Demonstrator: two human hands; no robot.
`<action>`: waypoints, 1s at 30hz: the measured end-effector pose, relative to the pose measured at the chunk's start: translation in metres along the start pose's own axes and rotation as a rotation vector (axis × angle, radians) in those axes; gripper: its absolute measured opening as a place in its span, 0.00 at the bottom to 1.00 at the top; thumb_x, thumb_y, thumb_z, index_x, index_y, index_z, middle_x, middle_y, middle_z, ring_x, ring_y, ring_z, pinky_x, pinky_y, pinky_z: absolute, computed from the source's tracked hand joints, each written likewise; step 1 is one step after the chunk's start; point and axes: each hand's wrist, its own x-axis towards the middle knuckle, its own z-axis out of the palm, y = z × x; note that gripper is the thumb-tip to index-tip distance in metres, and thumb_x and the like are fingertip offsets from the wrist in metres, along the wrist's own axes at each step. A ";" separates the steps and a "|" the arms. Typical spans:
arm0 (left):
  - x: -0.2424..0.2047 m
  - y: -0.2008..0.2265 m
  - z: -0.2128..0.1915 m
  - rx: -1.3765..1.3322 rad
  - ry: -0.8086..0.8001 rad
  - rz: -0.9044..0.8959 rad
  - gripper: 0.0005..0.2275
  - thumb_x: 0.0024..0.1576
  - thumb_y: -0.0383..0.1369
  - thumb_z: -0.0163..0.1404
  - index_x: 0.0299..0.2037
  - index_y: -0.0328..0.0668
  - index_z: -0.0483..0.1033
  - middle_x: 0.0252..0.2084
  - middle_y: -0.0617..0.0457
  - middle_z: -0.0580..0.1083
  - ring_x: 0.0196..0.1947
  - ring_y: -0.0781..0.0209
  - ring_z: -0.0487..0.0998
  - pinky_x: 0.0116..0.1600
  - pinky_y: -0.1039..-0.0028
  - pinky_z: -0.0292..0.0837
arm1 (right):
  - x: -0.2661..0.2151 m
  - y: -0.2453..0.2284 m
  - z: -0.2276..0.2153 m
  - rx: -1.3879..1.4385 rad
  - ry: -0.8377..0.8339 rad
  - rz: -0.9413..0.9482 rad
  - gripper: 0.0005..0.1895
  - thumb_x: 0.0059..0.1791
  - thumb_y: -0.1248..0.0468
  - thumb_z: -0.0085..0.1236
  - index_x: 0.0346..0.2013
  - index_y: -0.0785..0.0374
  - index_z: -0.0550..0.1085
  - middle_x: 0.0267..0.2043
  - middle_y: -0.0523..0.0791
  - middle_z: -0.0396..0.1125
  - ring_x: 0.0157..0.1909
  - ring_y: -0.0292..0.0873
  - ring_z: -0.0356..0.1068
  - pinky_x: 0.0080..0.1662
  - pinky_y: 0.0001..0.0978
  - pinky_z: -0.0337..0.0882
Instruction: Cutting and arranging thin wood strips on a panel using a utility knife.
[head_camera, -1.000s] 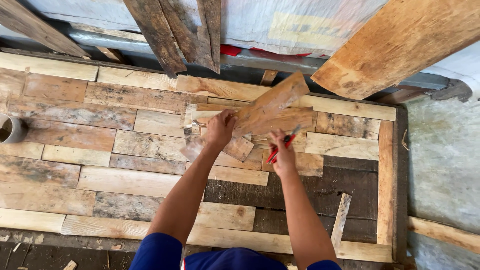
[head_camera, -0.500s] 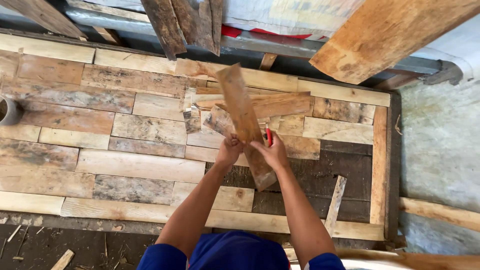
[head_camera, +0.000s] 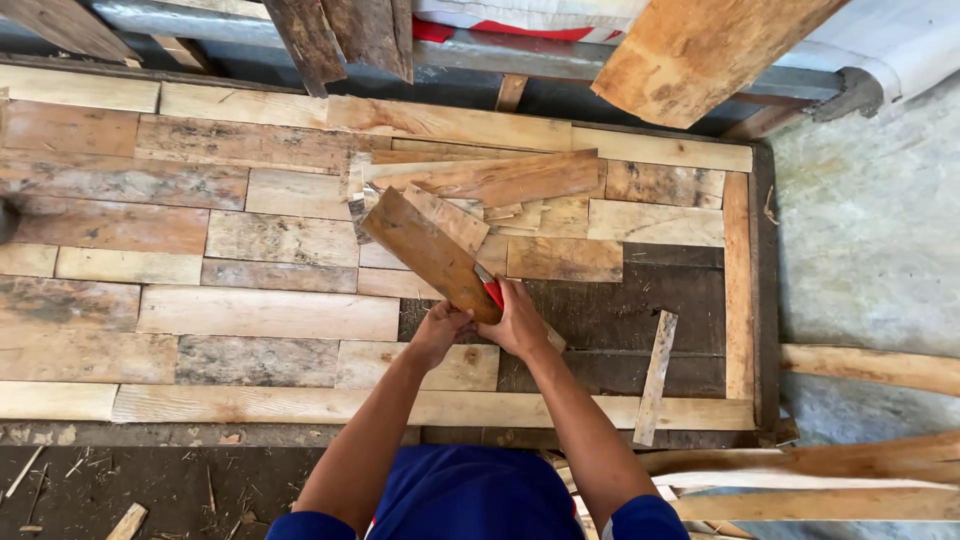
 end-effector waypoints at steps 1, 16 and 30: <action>-0.002 -0.002 -0.005 0.001 -0.001 -0.002 0.07 0.62 0.30 0.51 0.48 0.41 0.75 0.43 0.55 0.79 0.40 0.66 0.81 0.47 0.73 0.79 | -0.003 0.003 0.002 0.001 0.001 0.003 0.54 0.33 0.56 0.78 0.68 0.68 0.60 0.64 0.56 0.60 0.64 0.58 0.64 0.61 0.45 0.68; -0.009 0.012 -0.009 -0.054 -0.055 0.059 0.13 0.67 0.33 0.44 0.58 0.41 0.74 0.48 0.55 0.80 0.45 0.66 0.81 0.53 0.73 0.78 | -0.004 0.025 0.041 0.255 0.160 0.256 0.44 0.37 0.52 0.79 0.58 0.67 0.65 0.50 0.51 0.68 0.51 0.49 0.73 0.52 0.39 0.74; -0.057 0.074 0.081 1.523 0.214 0.422 0.45 0.43 0.49 0.68 0.69 0.40 0.58 0.63 0.45 0.67 0.64 0.47 0.66 0.65 0.49 0.58 | -0.012 0.098 0.066 1.149 0.337 0.656 0.04 0.55 0.63 0.56 0.39 0.60 0.74 0.30 0.43 0.71 0.26 0.35 0.68 0.27 0.27 0.64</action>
